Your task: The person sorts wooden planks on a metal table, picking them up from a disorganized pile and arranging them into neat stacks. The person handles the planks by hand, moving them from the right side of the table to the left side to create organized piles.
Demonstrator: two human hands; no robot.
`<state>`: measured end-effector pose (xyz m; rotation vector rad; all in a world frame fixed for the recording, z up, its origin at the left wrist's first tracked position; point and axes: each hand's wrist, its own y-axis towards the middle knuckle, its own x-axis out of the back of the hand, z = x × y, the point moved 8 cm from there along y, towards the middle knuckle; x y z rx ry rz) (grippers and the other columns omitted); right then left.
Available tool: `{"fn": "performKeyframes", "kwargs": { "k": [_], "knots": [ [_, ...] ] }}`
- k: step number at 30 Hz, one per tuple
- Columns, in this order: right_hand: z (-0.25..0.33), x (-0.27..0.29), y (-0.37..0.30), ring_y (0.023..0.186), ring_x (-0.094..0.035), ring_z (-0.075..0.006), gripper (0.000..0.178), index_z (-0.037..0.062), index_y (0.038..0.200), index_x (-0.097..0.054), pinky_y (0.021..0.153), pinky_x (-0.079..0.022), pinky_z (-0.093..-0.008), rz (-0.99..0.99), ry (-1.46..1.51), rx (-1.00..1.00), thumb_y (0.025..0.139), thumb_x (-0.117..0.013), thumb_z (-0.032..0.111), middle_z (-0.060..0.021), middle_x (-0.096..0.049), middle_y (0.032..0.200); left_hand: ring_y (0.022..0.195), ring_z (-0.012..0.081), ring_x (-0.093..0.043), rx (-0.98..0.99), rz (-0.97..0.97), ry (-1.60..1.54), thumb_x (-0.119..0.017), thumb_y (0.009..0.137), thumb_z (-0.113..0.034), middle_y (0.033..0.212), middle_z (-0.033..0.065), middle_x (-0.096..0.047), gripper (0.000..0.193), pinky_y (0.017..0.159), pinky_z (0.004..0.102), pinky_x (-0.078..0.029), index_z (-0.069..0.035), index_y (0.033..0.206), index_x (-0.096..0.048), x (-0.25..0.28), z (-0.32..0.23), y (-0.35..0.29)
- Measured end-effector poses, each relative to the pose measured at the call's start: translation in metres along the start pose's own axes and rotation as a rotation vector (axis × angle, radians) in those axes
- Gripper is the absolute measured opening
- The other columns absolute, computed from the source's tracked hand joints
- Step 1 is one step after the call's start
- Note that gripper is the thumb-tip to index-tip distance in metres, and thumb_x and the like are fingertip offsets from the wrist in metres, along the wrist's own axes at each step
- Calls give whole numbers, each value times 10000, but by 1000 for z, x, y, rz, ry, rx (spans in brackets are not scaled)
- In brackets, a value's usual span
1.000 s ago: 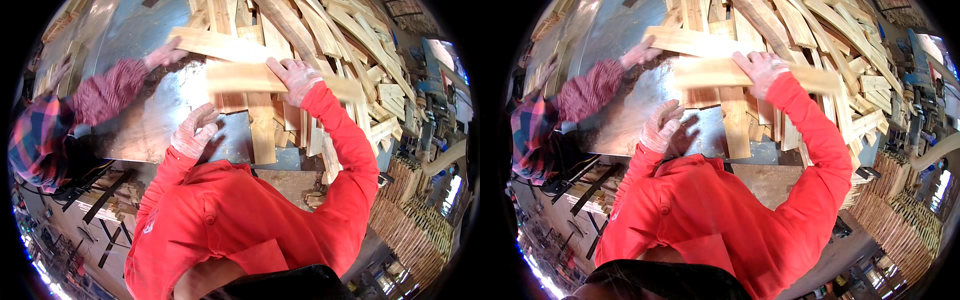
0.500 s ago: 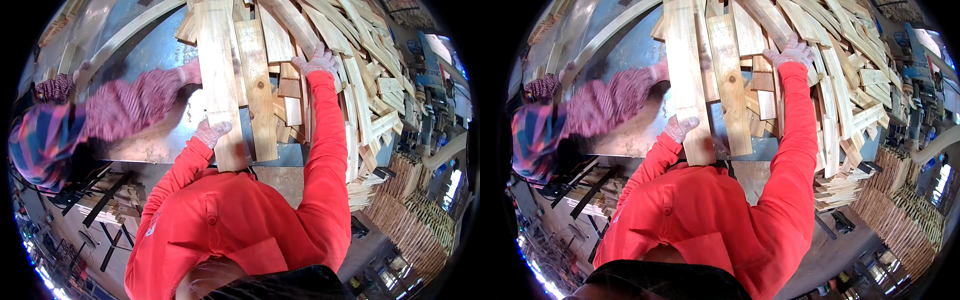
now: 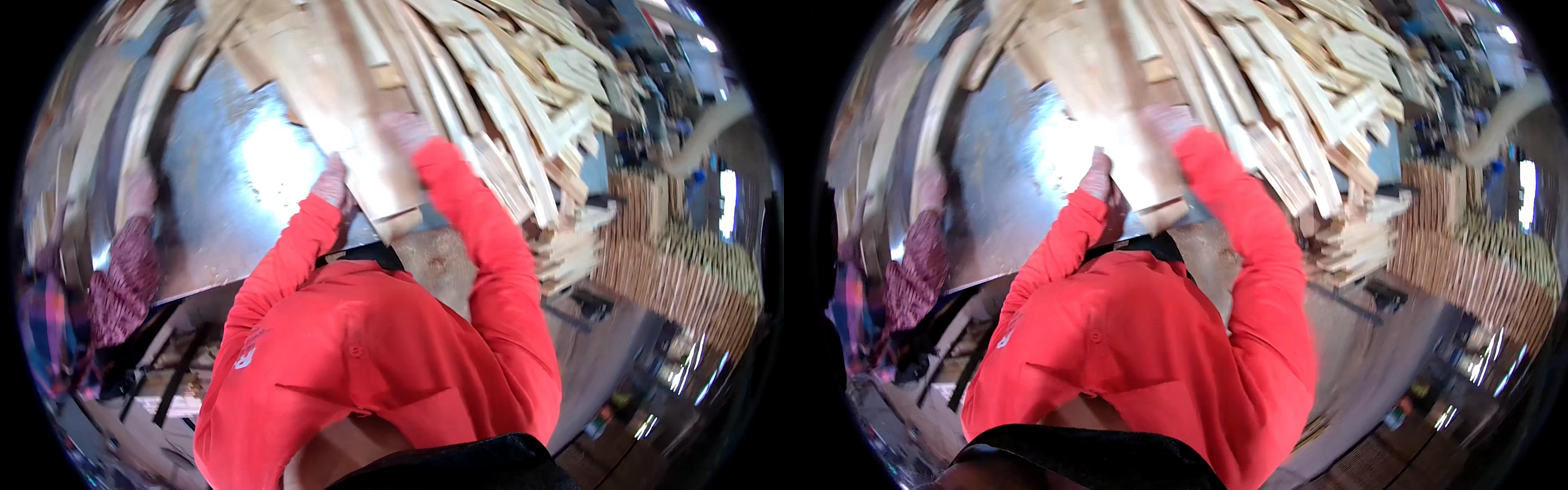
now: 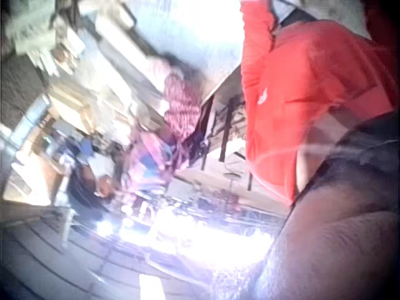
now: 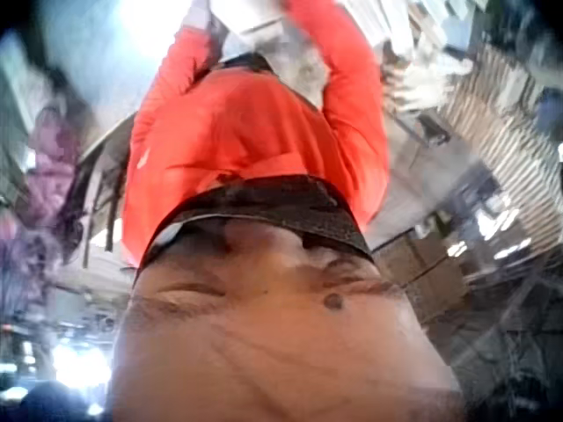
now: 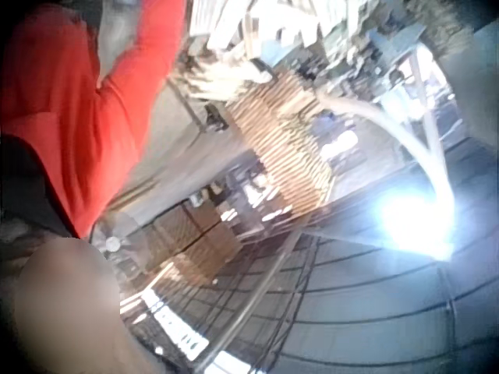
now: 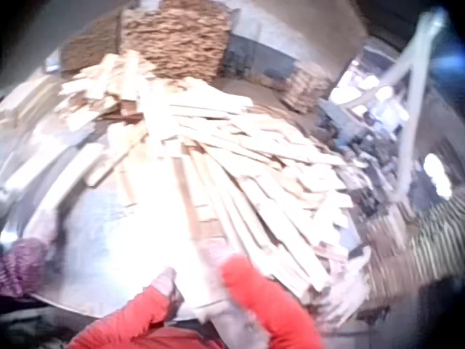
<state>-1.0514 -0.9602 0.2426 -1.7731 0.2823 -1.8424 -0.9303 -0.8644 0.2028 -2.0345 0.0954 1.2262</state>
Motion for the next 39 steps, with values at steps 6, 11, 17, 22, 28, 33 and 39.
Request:
{"fn": "performKeyframes", "kwargs": {
  "k": [6,11,17,22,28,33,39],
  "knots": [
    [-117,45,-119,1065,-599,-379,570,-11,1165,-615,932,-468,-426,-857,367,-355,835,-605,453,-232,-638,1126,1115,261,-598,52,-136,533,-637,919,-311,1259,132,-601,496,999,387,-465,-21,1307,-529,36,22,28],
    [-298,-59,-206,1341,-367,-408,981,80,1476,-264,1109,-312,-483,-482,165,-656,730,-725,519,-219,-392,1453,1114,245,-590,-110,-248,859,-629,921,-276,1268,115,-589,491,996,367,-452,-11,1320,-522,62,35,37],
    [-334,-49,-300,1336,-385,-386,867,167,1495,-286,1114,-312,-482,-243,147,-525,771,-702,400,-191,-394,1460,953,181,-580,-373,-252,803,-654,890,-254,1102,63,-586,452,868,323,-478,-34,1268,-543,16,50,2],
    [-432,-55,-492,1176,-524,-356,827,45,1381,-448,1035,-404,-420,-981,15,-826,675,-794,302,-192,-555,1275,892,179,-603,-488,-168,617,-681,857,-190,1002,56,-601,426,792,295,-510,-56,1234,-538,-92,87,4],
    [-292,-12,-284,1115,-552,-338,706,9,1358,-460,947,-461,-433,-904,495,-570,822,-695,403,-207,-536,1264,813,230,-605,-372,-146,1690,-626,893,-431,973,94,-629,508,717,388,-497,19,1121,-565,-100,158,83],
    [-194,-36,-239,1146,-558,-340,693,-22,1342,-479,967,-449,-461,-925,812,-202,882,-629,474,-221,-551,1283,882,221,-622,-235,76,1185,-643,886,-369,957,102,-686,441,829,352,-490,17,1100,-633,-130,178,92],
    [-385,-164,-223,1135,-571,-262,592,-60,1292,-519,961,-446,-374,-789,1397,-845,865,-696,311,-165,-597,1235,897,159,-668,6,45,988,-655,871,-156,957,80,-717,242,870,303,-516,20,1035,-686,-123,178,68]
  ]
}}
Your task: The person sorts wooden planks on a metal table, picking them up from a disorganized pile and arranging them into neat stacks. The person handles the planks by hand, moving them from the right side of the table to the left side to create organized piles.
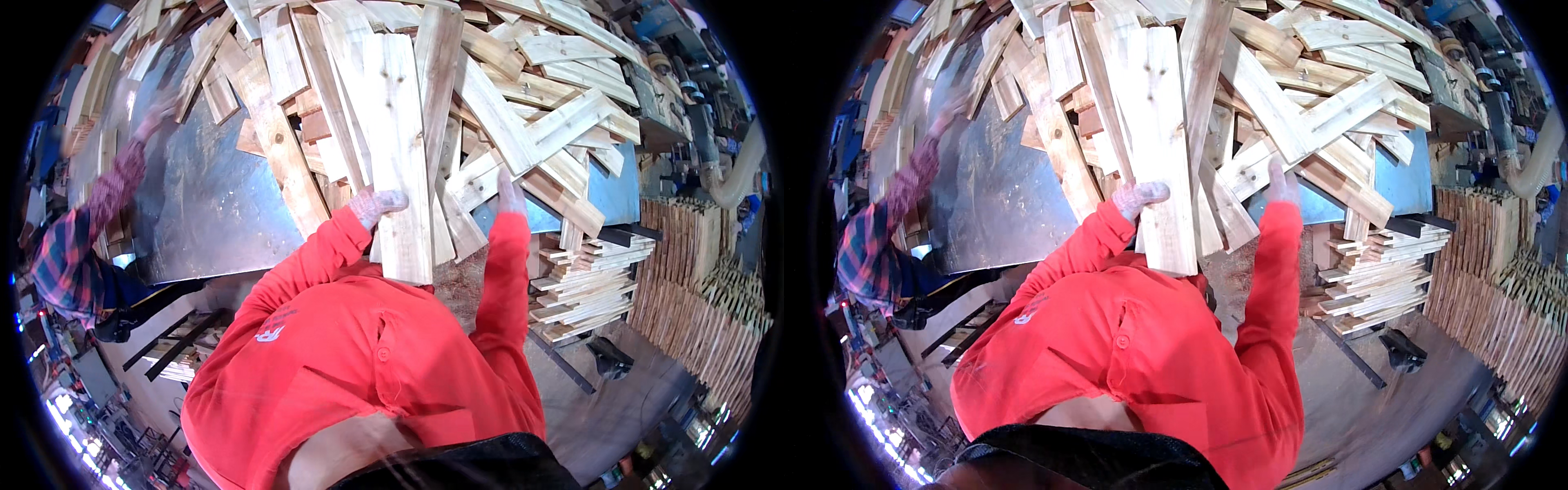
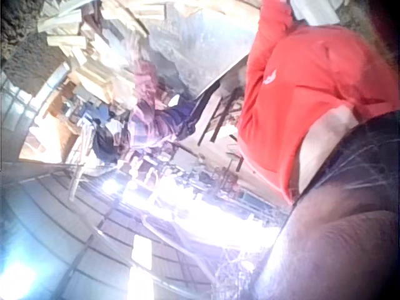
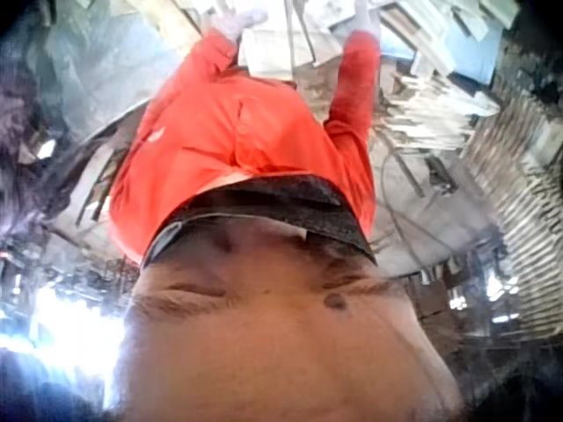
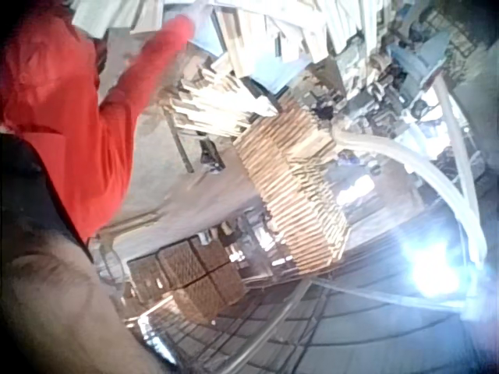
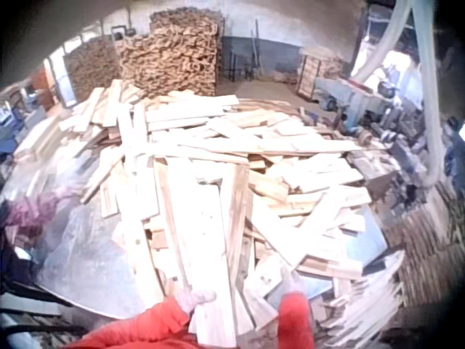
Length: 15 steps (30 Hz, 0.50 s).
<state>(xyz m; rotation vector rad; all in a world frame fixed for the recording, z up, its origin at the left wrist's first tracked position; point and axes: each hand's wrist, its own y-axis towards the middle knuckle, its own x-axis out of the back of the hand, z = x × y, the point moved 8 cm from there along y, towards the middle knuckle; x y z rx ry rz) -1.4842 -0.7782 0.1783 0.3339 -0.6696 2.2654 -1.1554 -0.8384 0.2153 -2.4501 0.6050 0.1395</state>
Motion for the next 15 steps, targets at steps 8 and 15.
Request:
{"fn": "performKeyframes", "kwargs": {
  "k": [8,15],
  "knots": [
    [-56,77,71,889,-610,-268,522,-20,1172,-599,792,-512,-370,-314,230,116,852,-710,376,-137,-657,1036,940,160,-628,-291,176,91,-661,891,-391,1010,55,-666,462,864,334,-516,2,1128,-609,27,-51,-30],
    [204,124,-41,878,-654,-307,401,-73,1174,-559,760,-548,-403,-326,176,665,933,-583,247,-174,-666,1014,896,190,-673,-156,-175,64,-667,853,-257,997,74,-700,365,867,330,-532,7,1103,-669,106,-63,-23]
  ]
}}
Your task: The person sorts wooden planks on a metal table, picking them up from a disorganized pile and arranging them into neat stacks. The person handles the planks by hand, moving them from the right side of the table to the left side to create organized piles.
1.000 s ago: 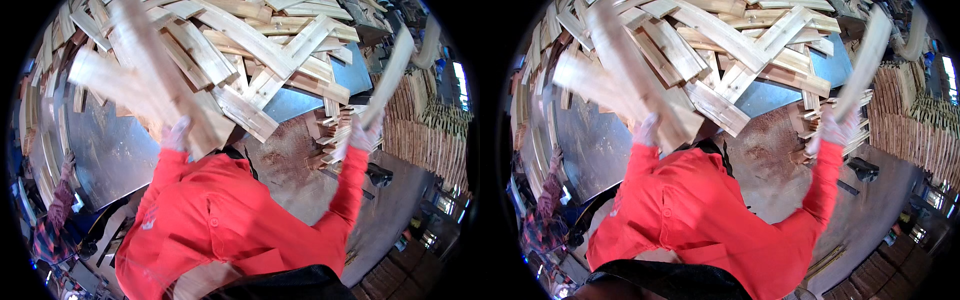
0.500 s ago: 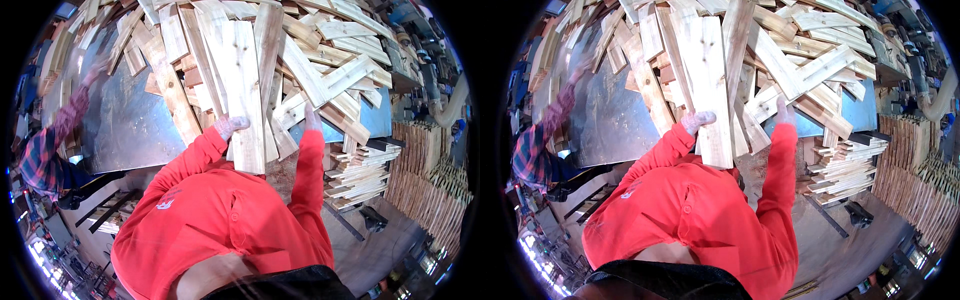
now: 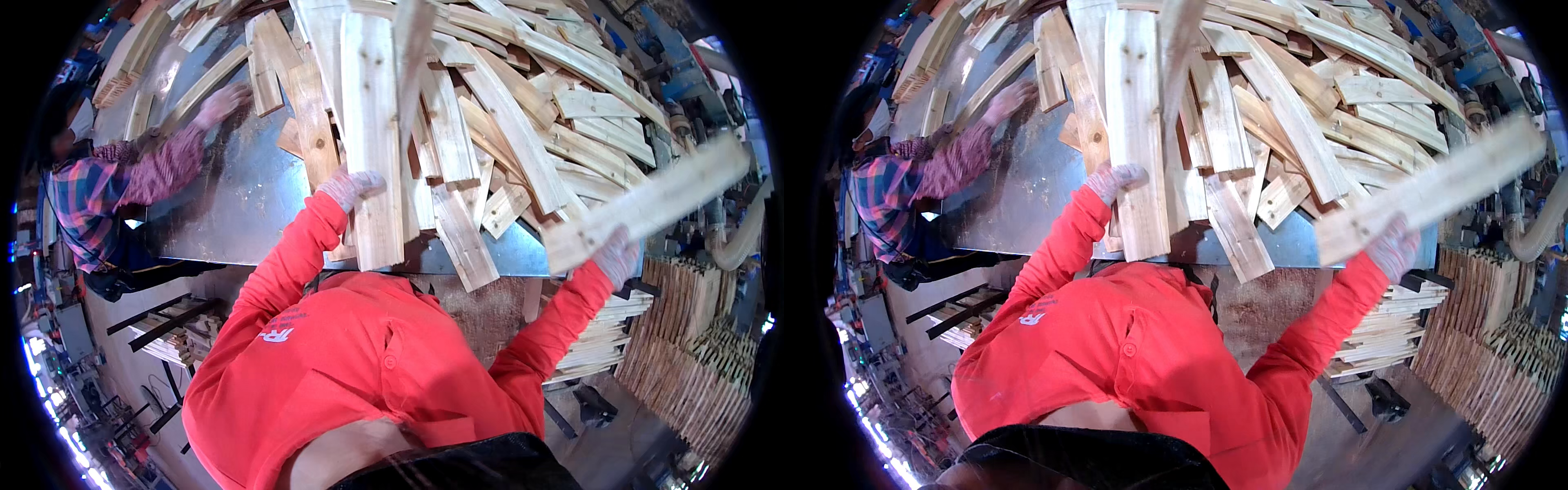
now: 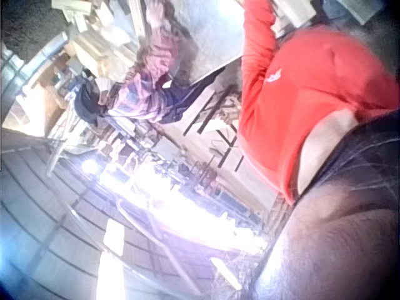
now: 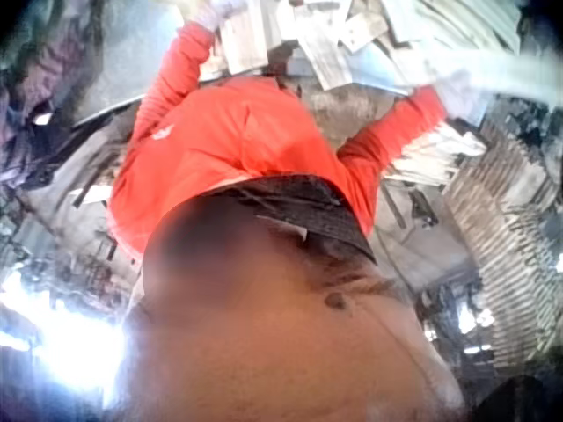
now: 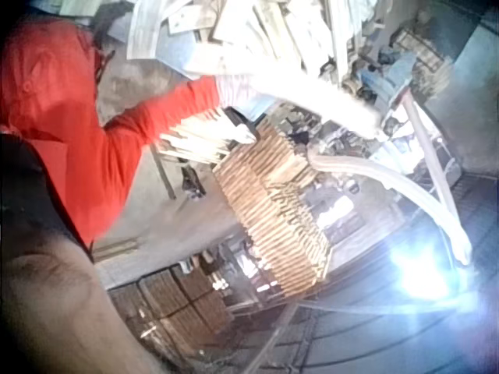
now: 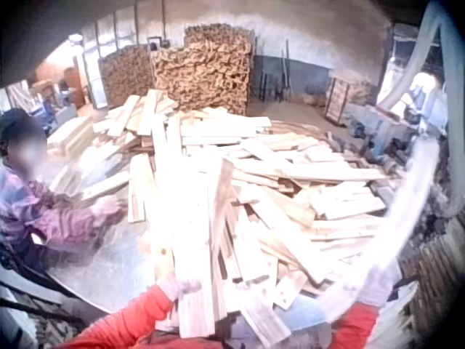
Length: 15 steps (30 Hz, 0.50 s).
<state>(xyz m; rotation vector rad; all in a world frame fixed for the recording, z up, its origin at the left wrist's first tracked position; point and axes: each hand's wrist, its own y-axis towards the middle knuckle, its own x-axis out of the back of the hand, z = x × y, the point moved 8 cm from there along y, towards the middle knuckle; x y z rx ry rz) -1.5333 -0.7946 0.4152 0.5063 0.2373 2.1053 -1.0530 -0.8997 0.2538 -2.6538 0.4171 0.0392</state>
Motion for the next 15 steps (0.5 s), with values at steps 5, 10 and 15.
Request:
{"fn": "performKeyframes", "kwargs": {
  "k": [5,10,15],
  "knots": [
    [62,-190,-157,884,-652,-335,335,33,1120,-598,750,-535,-443,795,-782,547,898,-574,282,-161,-653,1018,1026,186,-594,27,-154,-161,-622,893,-485,1122,88,-657,546,899,348,-473,-33,1198,-637,-13,24,1],
    [100,-196,-263,793,-665,-306,292,51,1079,-620,697,-540,-426,997,-687,884,879,-577,259,-141,-661,970,1072,211,-578,-52,-181,-672,-588,886,-592,1311,103,-556,768,953,353,-452,-23,1388,-468,-24,58,-13],
    [100,-222,-258,918,-671,-297,327,38,1157,-631,769,-541,-372,1392,-564,1065,937,-538,260,-130,-686,1018,1030,203,-620,112,-226,-640,-747,800,-157,1107,113,-665,691,969,348,-468,6,1384,-416,-20,80,1]
  ]
}}
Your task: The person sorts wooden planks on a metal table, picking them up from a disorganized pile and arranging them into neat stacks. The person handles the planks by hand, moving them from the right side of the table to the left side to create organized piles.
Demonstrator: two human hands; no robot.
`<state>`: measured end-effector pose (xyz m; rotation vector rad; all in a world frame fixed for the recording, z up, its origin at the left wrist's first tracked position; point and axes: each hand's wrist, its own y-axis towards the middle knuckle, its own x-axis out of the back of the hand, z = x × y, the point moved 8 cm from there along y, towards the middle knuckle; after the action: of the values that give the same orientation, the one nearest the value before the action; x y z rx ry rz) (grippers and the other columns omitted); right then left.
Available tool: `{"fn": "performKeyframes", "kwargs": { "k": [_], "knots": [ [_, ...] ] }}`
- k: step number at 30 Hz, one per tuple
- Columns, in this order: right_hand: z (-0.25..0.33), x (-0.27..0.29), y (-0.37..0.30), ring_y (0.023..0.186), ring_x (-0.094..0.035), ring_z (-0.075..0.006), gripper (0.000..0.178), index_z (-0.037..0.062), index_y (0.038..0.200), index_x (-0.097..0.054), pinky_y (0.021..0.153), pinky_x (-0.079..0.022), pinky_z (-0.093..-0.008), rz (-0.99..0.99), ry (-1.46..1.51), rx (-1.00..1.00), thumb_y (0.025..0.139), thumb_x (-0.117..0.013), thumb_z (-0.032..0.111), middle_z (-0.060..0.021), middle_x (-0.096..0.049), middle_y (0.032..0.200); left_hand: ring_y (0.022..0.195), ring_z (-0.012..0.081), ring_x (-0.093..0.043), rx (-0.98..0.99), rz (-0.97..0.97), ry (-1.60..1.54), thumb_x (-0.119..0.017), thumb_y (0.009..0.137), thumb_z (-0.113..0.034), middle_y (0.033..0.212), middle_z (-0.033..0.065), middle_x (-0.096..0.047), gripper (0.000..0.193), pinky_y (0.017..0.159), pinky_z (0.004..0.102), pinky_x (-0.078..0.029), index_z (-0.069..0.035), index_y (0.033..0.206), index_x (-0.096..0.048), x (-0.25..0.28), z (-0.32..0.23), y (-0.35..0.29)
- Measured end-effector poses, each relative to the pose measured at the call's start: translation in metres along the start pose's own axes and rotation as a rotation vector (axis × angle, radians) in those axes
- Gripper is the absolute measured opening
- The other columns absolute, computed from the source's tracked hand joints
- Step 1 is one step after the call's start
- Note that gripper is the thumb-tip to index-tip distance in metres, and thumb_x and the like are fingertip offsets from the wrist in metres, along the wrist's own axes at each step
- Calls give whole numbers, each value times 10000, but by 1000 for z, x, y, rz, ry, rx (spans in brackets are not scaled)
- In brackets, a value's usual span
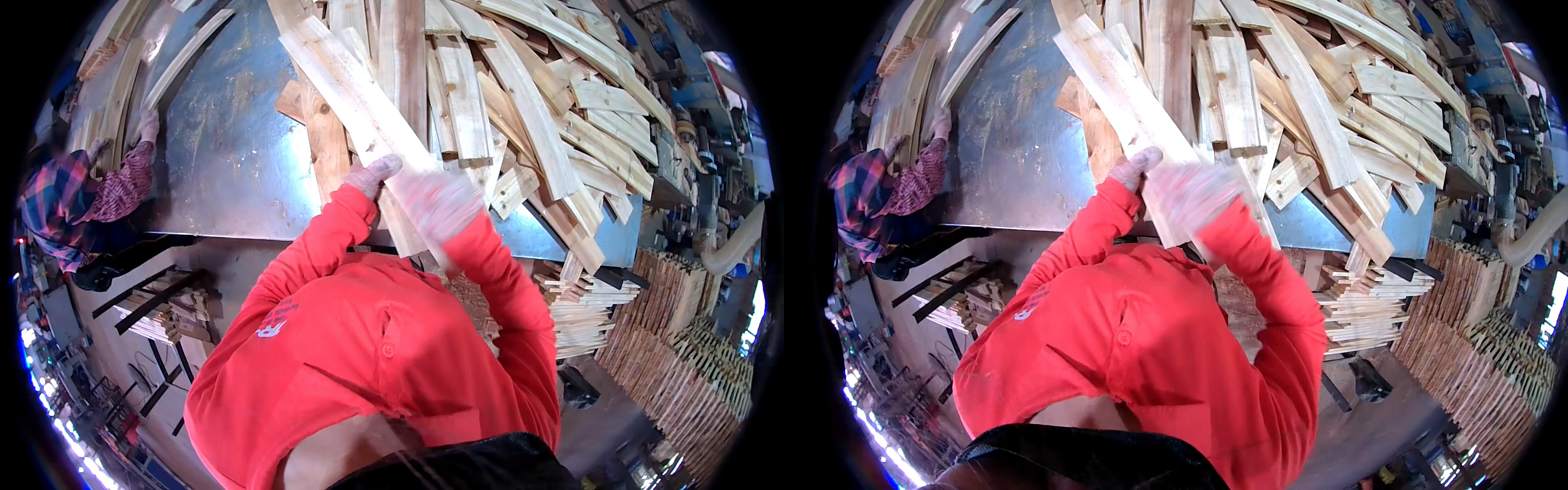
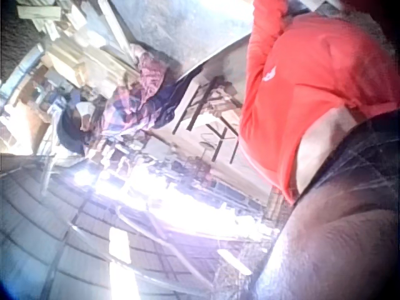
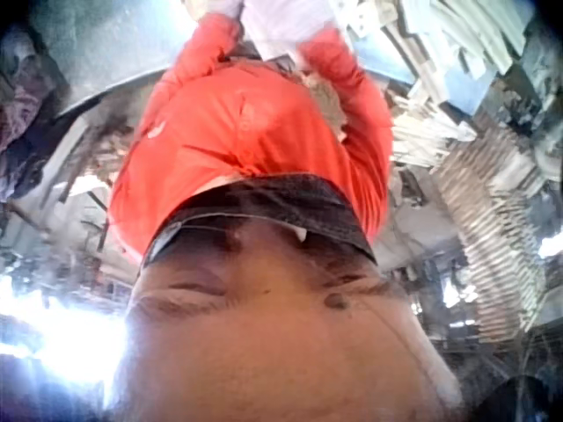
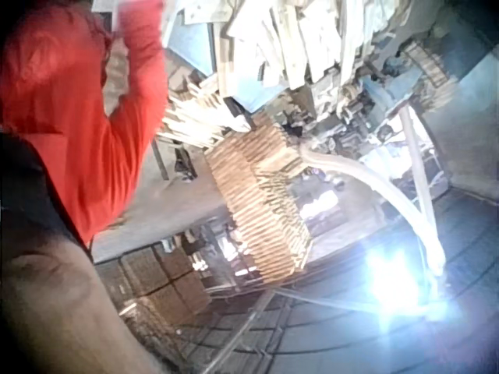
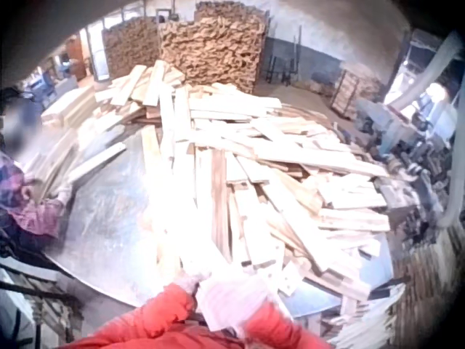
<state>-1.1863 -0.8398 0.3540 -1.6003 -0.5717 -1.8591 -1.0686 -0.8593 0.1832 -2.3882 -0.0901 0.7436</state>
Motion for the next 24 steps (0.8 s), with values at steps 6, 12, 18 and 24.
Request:
{"fn": "performKeyframes", "kwargs": {
  "k": [6,12,18,24],
  "knots": [
    [-202,-62,29,1376,-338,-401,1105,81,1523,-184,1119,-315,-427,-195,139,-1019,713,-715,612,-239,-341,1490,922,193,-647,-221,-118,158,-764,769,-94,1035,110,-674,704,842,296,-531,48,1355,-400,30,-50,-24],
    [-199,-56,9,1360,-375,-383,1027,2,1483,-258,1121,-323,-408,-7,538,-891,695,-743,449,-255,-381,1461,1013,203,-627,-578,-244,892,-775,753,-101,1121,115,-642,702,899,341,-520,28,1343,-417,92,-227,-111],
    [-64,-16,-132,1024,-616,-210,735,12,1439,-395,857,-510,-303,-136,1210,-668,755,-651,93,-155,-584,1257,1119,377,-608,-71,-979,1626,-771,738,-407,1238,203,-598,875,972,427,-465,-143,1430,-305,221,-298,-175],
    [81,-67,-3,1141,-566,-302,962,37,1444,-334,962,-492,-434,-348,2058,-493,684,-837,346,-216,-496,1322,1196,378,-549,197,-839,1770,-727,739,-401,1267,188,-549,793,937,556,-451,-85,1341,-318,295,-210,-77]
  ]
}}
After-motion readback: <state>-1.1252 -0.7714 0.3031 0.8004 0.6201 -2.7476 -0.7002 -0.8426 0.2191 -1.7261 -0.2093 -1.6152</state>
